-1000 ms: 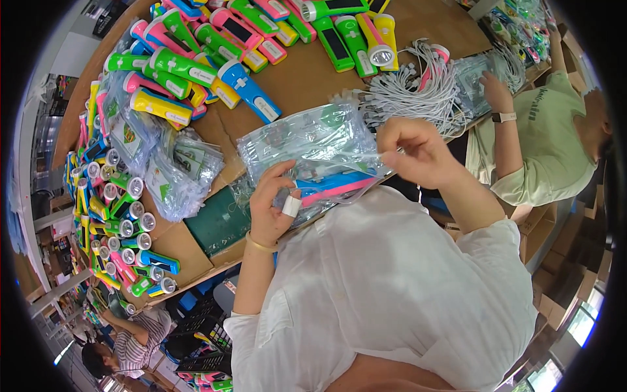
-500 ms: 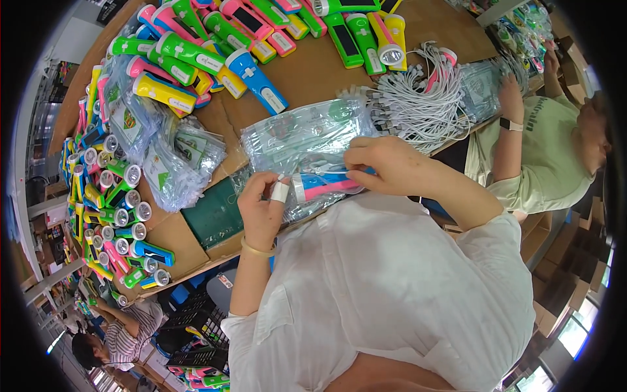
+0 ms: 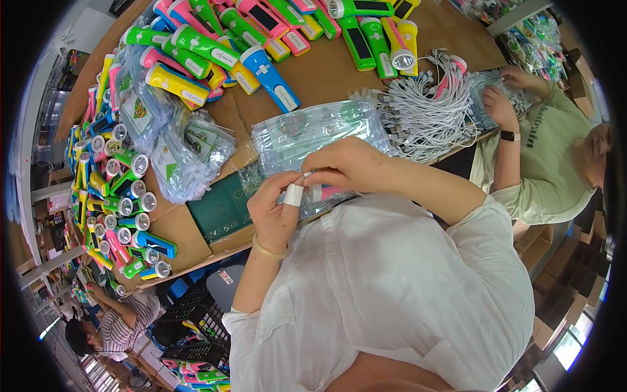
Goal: The recorder is placing small colorful flashlights into plastic bags along with white lanyards at a factory workbench.
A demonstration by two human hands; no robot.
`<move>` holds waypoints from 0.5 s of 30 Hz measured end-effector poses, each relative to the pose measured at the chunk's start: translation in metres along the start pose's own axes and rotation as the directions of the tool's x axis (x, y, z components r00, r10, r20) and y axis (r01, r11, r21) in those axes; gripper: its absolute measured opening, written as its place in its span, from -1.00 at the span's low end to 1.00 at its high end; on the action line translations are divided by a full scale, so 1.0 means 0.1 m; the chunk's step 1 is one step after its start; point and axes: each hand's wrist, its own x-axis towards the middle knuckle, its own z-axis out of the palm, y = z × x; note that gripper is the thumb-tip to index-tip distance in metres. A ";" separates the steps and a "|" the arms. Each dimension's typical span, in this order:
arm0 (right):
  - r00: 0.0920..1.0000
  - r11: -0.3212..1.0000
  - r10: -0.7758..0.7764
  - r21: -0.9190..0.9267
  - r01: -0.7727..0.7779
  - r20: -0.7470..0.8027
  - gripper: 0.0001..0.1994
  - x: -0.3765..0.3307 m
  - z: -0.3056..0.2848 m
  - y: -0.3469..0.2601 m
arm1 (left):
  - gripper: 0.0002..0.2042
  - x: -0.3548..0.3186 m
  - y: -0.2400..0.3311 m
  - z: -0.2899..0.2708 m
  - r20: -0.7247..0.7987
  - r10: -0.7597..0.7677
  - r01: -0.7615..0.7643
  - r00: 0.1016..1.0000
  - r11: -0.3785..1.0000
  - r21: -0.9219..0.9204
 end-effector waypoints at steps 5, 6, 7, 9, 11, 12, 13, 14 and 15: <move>0.995 0.972 0.024 -0.232 -0.045 -0.093 -0.86 -0.28 -0.30 0.11 | -0.93 0.01 -0.03 -0.13 -0.128 -0.148 0.120 0.981 0.972 -0.202; 0.989 0.966 0.082 -0.233 -0.108 -0.119 -0.85 -0.39 -0.41 0.20 | -0.93 0.05 -0.09 -0.19 -0.168 -0.167 0.130 0.972 0.968 -0.213; 0.986 0.968 0.051 -0.233 -0.087 -0.156 -0.87 -0.48 -0.51 0.26 | -0.93 0.07 -0.12 -0.24 -0.211 -0.185 0.137 0.960 0.966 -0.220; 0.983 0.976 0.014 -0.209 -0.052 -0.183 -0.88 -0.64 -0.63 0.35 | -0.92 0.17 -0.15 -0.25 -0.209 -0.196 0.152 0.958 0.966 -0.207; 0.964 0.969 0.164 -0.147 -0.197 -0.209 -0.88 -0.68 -0.74 0.21 | -0.90 0.32 -0.22 -0.21 -0.111 -0.242 0.209 0.964 0.945 -0.253; 0.925 0.941 0.307 -0.075 -0.331 -0.222 -0.88 -0.71 -0.79 0.14 | -0.86 0.38 -0.29 -0.20 -0.039 -0.219 0.208 0.975 0.960 -0.186; 0.925 0.945 0.211 -0.176 -0.276 -0.317 -0.87 -0.71 -0.90 0.22 | -0.84 0.49 -0.33 -0.16 -0.001 -0.079 0.079 0.997 0.994 0.070; 0.877 0.931 0.330 -0.033 -0.364 -0.350 -0.86 -0.65 -1.08 0.25 | -0.81 0.59 -0.38 -0.10 0.046 0.063 -0.074 0.997 0.948 0.310; 0.806 0.894 0.441 0.113 -0.434 -0.395 -0.84 -0.65 -1.25 0.18 | -0.75 0.71 -0.36 -0.03 0.178 0.313 -0.359 0.933 0.783 0.508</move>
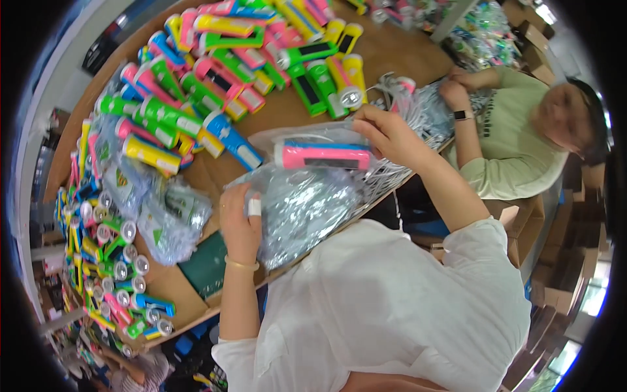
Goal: The recorder is placing small colorful flashlights into plastic bags along with white lanyards at a factory workbench.
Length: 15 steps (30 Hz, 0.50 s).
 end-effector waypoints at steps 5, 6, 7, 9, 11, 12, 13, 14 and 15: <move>0.881 0.967 0.026 0.237 0.099 -0.472 -0.75 0.87 -1.31 0.23 | -0.60 0.31 -0.11 0.43 0.254 0.137 -0.193 0.958 0.958 0.210; 0.762 0.978 0.008 0.164 0.129 -0.647 -0.70 1.07 -1.83 0.30 | -0.58 0.37 -0.13 0.51 0.269 0.169 -0.238 0.948 0.939 0.249; 0.651 0.976 0.062 0.184 0.120 -0.757 -0.65 1.18 -2.23 0.18 | -0.60 0.39 -0.13 0.53 0.288 0.144 -0.224 0.947 0.937 0.268; 0.512 0.849 -0.009 0.264 0.457 -0.859 -0.37 1.25 -2.88 0.20 | -0.66 0.45 -0.11 0.58 0.305 0.112 -0.208 0.946 0.930 0.304; 0.560 0.864 -0.022 0.267 0.427 -0.828 -0.25 1.26 -2.78 -0.01 | -0.68 0.47 -0.05 0.52 0.336 0.058 -0.172 0.940 0.932 0.320; 0.645 0.893 -0.036 0.265 0.364 -0.763 -0.20 1.29 -2.63 -0.01 | -0.70 0.48 -0.03 0.48 0.374 0.001 -0.134 0.927 0.935 0.328; 0.706 0.911 -0.005 0.288 0.295 -0.708 -0.23 1.31 -2.25 -0.14 | -0.71 0.46 -0.04 0.46 0.380 -0.014 -0.120 0.925 0.938 0.326; 0.768 0.927 -0.056 0.254 0.278 -0.638 -0.33 1.36 -2.04 0.07 | -0.71 0.50 -0.05 0.45 0.379 -0.015 -0.121 0.925 0.935 0.332; 0.865 0.953 -0.108 0.196 0.231 -0.491 -0.43 1.41 -1.83 0.31 | -0.71 0.53 -0.07 0.44 0.385 -0.042 -0.046 0.922 0.975 0.217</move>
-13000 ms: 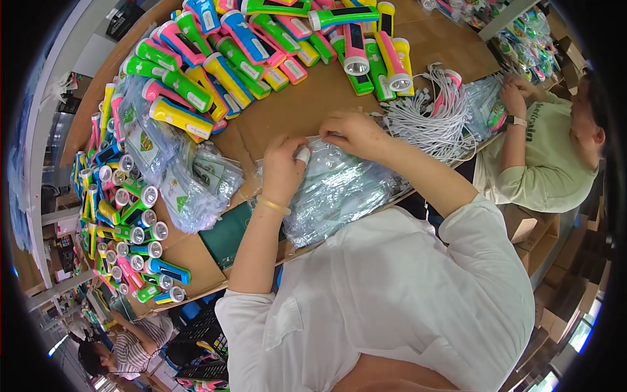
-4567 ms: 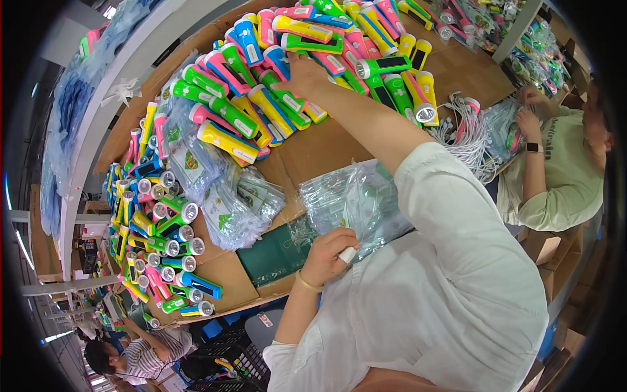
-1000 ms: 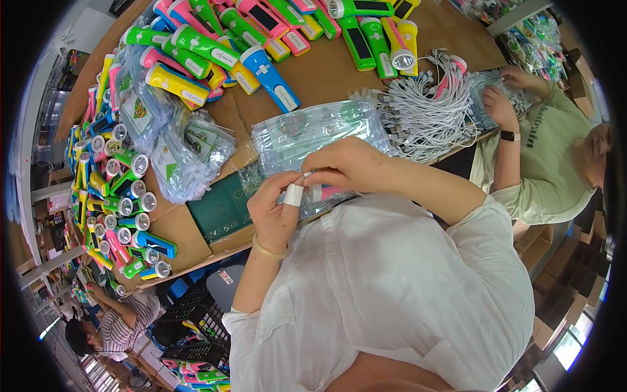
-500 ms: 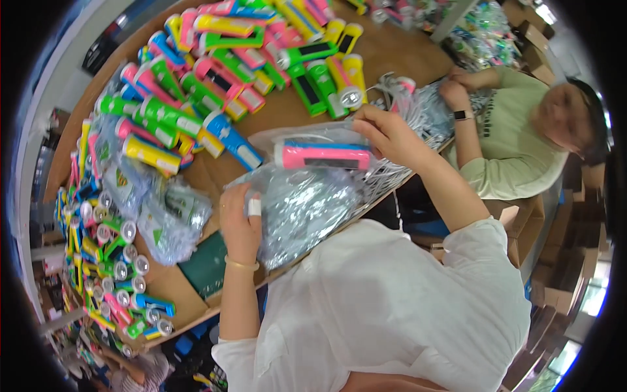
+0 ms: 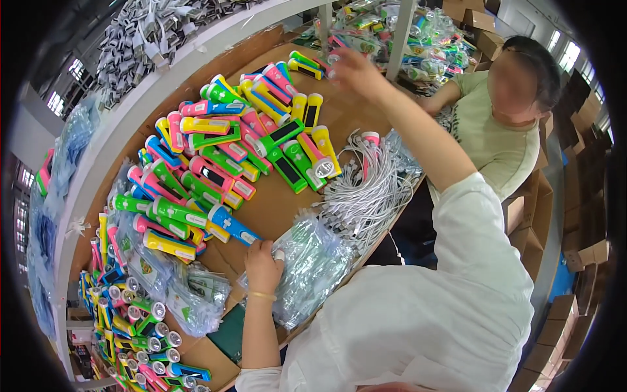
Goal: The recorder is placing small colorful flashlights into plastic bags along with white lanyards at a factory workbench.
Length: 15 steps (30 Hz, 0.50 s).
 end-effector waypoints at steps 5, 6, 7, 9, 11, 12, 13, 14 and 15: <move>0.859 0.966 -0.074 -0.176 0.188 0.507 -0.62 -1.44 1.35 0.00 | -0.70 -0.15 -0.20 -0.07 0.070 -0.054 0.076 0.996 0.923 -0.377; 0.785 0.984 -0.060 -0.096 0.150 0.616 -0.63 -1.62 1.52 0.06 | -0.72 -0.10 -0.13 -0.18 0.153 -0.092 0.150 0.984 0.888 -0.435; 0.717 0.960 -0.098 -0.125 0.251 0.690 -0.63 -1.74 1.70 0.09 | -0.73 -0.11 -0.14 -0.18 0.177 -0.110 0.185 0.978 0.849 -0.495; 0.653 0.891 -0.226 -0.117 0.438 0.723 -0.64 -1.95 2.00 0.25 | -0.75 -0.11 -0.14 -0.13 0.150 -0.147 0.207 0.978 0.801 -0.562; 0.610 0.888 -0.213 -0.110 0.447 0.763 -0.67 -2.02 2.21 0.36 | -0.72 -0.17 -0.09 -0.07 0.055 -0.216 0.201 0.975 0.749 -0.632; 0.585 0.875 -0.192 -0.132 0.465 0.788 -0.68 -2.03 2.29 0.38 | -0.72 -0.20 -0.07 -0.05 0.054 -0.240 0.220 0.969 0.748 -0.626; 0.609 0.860 -0.202 -0.158 0.484 0.767 -0.72 -2.06 2.33 0.39 | -0.70 -0.23 -0.05 -0.02 -0.051 -0.252 0.162 0.966 0.751 -0.640; 0.597 0.863 -0.206 -0.143 0.485 0.776 -0.72 -2.07 2.36 0.39 | -0.69 -0.26 -0.06 -0.01 -0.158 -0.262 0.100 0.952 0.755 -0.648; 0.610 0.863 -0.199 -0.157 0.479 0.767 -0.73 -2.06 2.37 0.37 | -0.68 -0.30 -0.07 -0.01 -0.203 -0.252 0.082 0.946 0.793 -0.604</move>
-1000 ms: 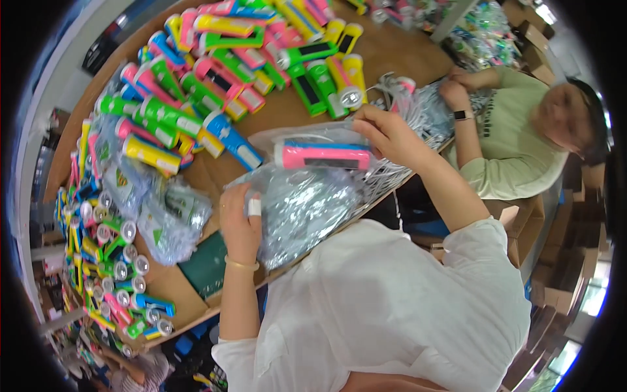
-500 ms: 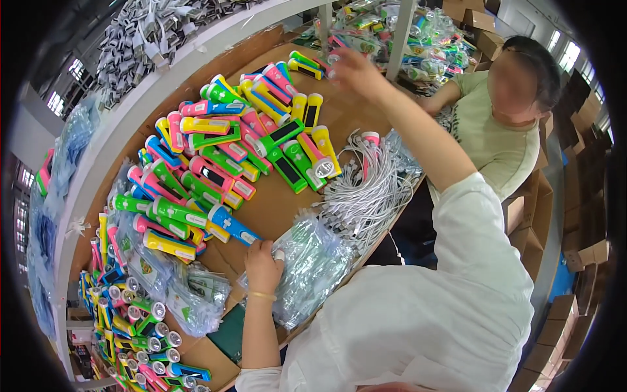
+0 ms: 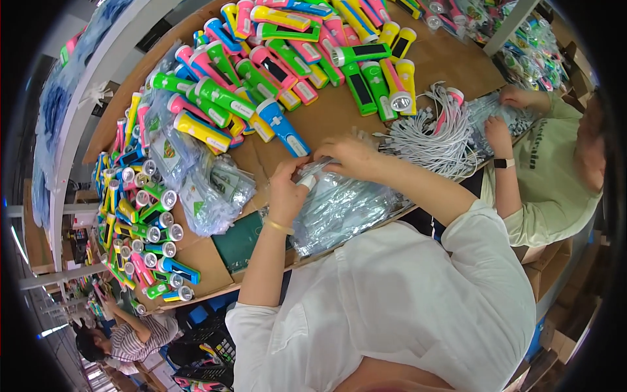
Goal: The recorder is placing small colorful flashlights into plastic bags along with white lanyards at a factory workbench.
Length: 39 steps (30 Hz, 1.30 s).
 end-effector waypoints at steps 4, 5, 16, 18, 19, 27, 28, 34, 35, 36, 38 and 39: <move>0.995 1.000 -0.022 0.000 0.022 -0.094 -0.76 -0.03 0.09 -0.02 | -0.70 -0.11 -0.03 -0.01 -0.091 -0.057 0.068 0.994 0.990 0.127; 0.985 0.999 -0.045 -0.021 0.042 -0.166 -0.75 -0.03 0.12 -0.01 | -0.73 -0.12 0.00 -0.02 -0.079 -0.058 0.070 0.995 0.985 0.160; 0.984 0.999 -0.051 0.008 0.054 -0.168 -0.73 -0.10 0.11 -0.11 | -0.78 -0.14 -0.03 -0.09 0.087 -0.362 0.369 0.928 0.925 -0.091; 0.983 0.998 -0.066 0.004 0.067 -0.171 -0.74 -0.09 0.09 -0.13 | -0.80 -0.16 0.01 -0.05 -0.053 -0.154 0.152 0.987 0.987 -0.048; 0.982 0.997 -0.072 0.006 0.074 -0.175 -0.74 -0.10 0.10 -0.14 | -0.80 -0.17 0.02 -0.03 -0.054 -0.157 0.154 0.986 0.987 -0.048; 0.970 0.991 -0.128 -0.052 0.120 -0.207 -0.84 0.00 0.26 -0.17 | -0.77 -0.22 0.10 0.00 -0.165 0.347 -0.229 0.923 0.841 0.490; 0.973 0.992 -0.126 -0.039 0.121 -0.193 -0.85 0.01 0.26 -0.17 | -0.77 -0.23 0.09 -0.03 -0.165 0.346 -0.228 0.923 0.842 0.489; 0.985 0.994 -0.098 -0.052 0.092 -0.143 -0.87 -0.03 0.15 -0.07 | -0.81 -0.44 -0.01 -0.33 -0.248 0.230 -0.126 0.941 0.918 0.376; 0.980 0.994 -0.097 -0.060 0.088 -0.173 -0.86 -0.03 0.14 -0.08 | -0.81 -0.49 -0.01 -0.38 -0.249 0.227 -0.122 0.942 0.918 0.377; 0.981 0.994 -0.098 -0.058 0.090 -0.169 -0.86 0.00 0.16 -0.11 | -0.81 -0.54 -0.02 -0.42 -0.278 0.117 -0.043 0.953 0.965 0.259; 0.962 0.983 -0.176 -0.087 0.161 -0.206 -0.82 0.05 0.21 -0.27 | -0.81 -0.62 -0.05 -0.49 -0.265 0.023 0.015 0.964 0.990 0.140; 0.963 0.983 -0.178 -0.082 0.165 -0.201 -0.82 0.09 0.24 -0.36 | -0.81 -0.64 -0.03 -0.49 -0.269 0.017 0.022 0.963 0.990 0.141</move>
